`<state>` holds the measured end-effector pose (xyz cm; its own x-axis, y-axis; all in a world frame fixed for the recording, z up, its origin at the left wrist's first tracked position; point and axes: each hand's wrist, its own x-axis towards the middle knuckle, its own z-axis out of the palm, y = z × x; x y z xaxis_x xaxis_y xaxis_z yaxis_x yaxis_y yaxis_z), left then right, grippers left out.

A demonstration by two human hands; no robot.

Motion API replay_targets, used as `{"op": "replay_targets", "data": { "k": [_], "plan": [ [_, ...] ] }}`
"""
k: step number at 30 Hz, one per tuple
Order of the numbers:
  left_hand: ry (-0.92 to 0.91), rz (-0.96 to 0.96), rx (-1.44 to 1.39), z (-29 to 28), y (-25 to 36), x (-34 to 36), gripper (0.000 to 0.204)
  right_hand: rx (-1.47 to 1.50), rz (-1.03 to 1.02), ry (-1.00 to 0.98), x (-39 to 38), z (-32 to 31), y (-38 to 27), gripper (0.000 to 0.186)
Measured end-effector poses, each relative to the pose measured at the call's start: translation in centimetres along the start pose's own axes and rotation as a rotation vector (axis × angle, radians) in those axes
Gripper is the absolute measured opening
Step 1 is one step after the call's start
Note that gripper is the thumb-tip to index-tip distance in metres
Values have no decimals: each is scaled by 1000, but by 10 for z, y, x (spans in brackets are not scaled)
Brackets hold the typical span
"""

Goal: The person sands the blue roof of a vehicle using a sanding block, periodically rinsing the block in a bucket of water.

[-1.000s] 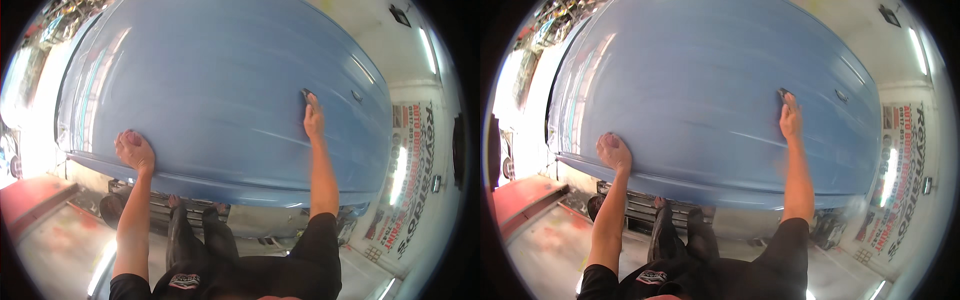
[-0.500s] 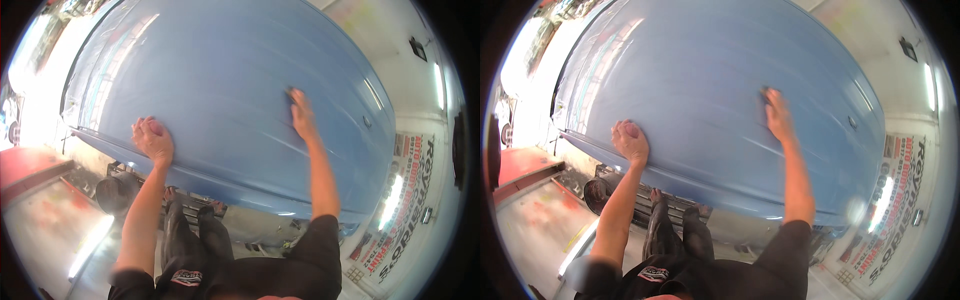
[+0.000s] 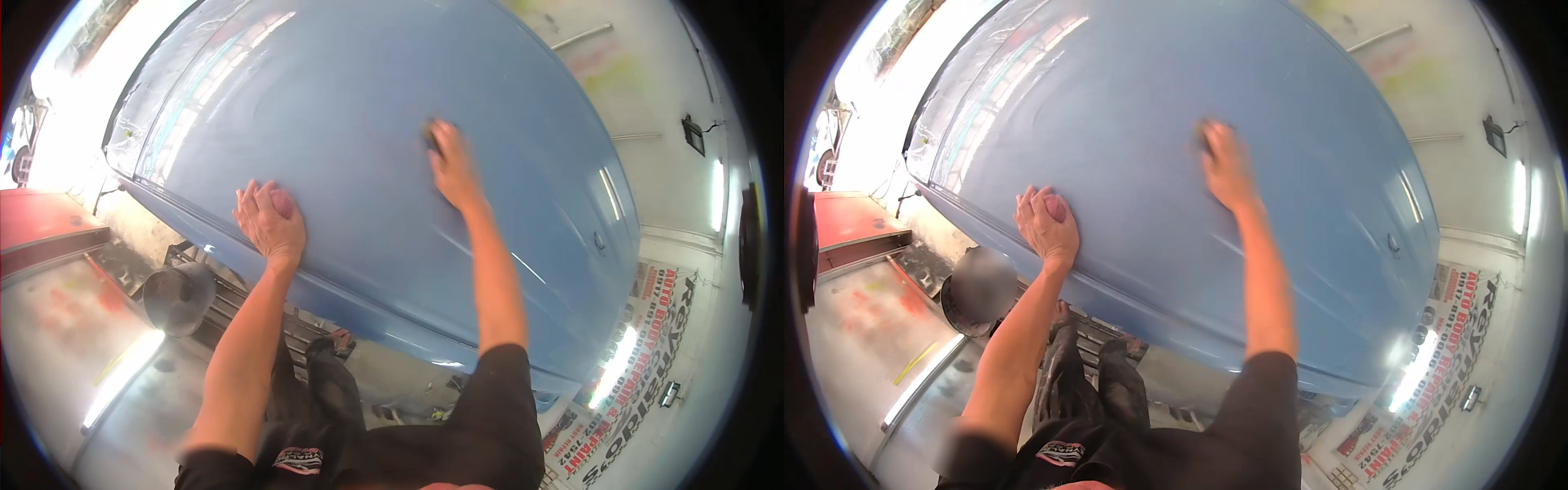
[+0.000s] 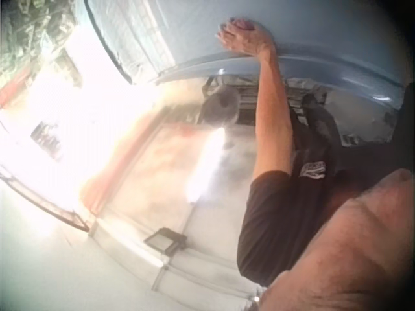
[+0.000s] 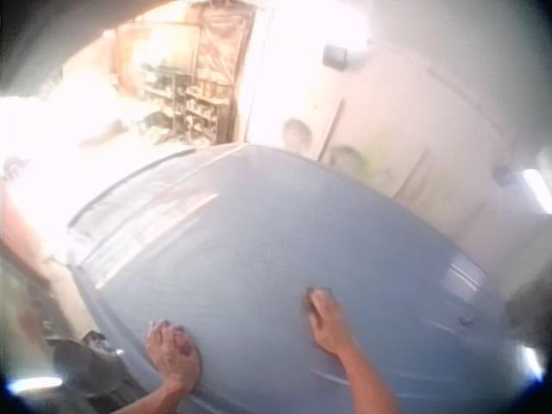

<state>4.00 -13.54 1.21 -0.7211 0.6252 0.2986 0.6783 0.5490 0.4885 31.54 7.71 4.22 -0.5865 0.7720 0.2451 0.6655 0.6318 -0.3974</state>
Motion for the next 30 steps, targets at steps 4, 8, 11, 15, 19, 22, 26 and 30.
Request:
{"op": "replay_targets", "data": {
  "k": [4,8,11,15,19,22,26,30],
  "plan": [
    [-31,26,-31,5,28,-10,28,-297,520,244,-203,-115,96,48],
    [-14,44,-22,7,20,-7,28,-473,870,409,-209,-108,97,43],
    [-16,76,-5,12,15,-5,29,-391,498,527,-107,-16,44,40],
    [37,120,29,20,0,-4,24,-192,320,324,-65,28,6,41],
    [50,110,52,14,-7,5,24,-146,619,301,-144,-73,48,35],
    [-5,129,21,26,6,-7,28,-536,862,549,-302,-164,147,39],
    [-9,88,57,30,-15,2,31,-611,1042,532,-284,-150,152,34],
    [36,73,89,20,-25,15,31,-449,712,379,-208,-110,97,34]
  ]
}}
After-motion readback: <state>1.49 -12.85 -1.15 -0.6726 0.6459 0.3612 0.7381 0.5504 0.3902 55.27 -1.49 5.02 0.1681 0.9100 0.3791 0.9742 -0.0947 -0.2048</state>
